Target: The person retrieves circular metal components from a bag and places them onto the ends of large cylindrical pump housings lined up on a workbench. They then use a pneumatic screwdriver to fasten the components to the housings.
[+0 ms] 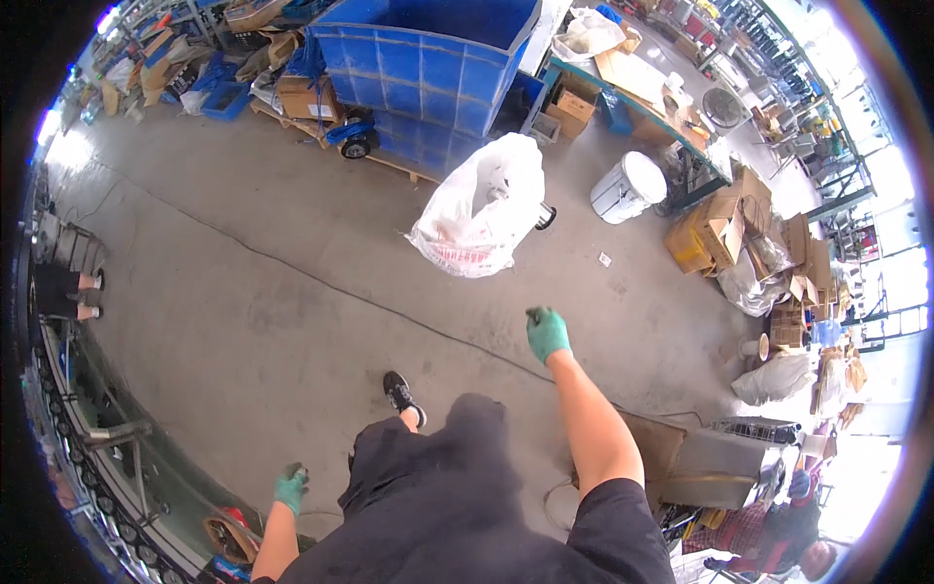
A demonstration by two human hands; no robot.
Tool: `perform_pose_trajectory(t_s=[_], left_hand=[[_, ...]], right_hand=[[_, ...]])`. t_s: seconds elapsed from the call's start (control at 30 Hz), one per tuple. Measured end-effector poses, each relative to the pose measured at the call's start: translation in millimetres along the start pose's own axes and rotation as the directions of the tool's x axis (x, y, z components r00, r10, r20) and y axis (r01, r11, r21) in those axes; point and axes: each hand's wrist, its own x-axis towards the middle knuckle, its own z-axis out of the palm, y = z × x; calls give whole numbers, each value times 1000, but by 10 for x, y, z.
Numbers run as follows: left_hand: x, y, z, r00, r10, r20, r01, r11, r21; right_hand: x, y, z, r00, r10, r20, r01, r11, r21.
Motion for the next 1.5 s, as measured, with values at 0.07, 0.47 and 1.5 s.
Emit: perform_pose_trajectory(t_s=[0.07,0.47,1.5], left_hand=[[73,865,129,999,43,-9,-43,999,15],[-20,568,1048,993,-108,-43,115,862,493],[-712,1593,3637,842,-417,-343,306,892,-332]], right_hand=[[780,-205,-166,991,-94,-93,95,995,12],[5369,826,1801,911,0,412,165,916,-365],[5777,1707,2097,864,253,434,-218,967,-130]])
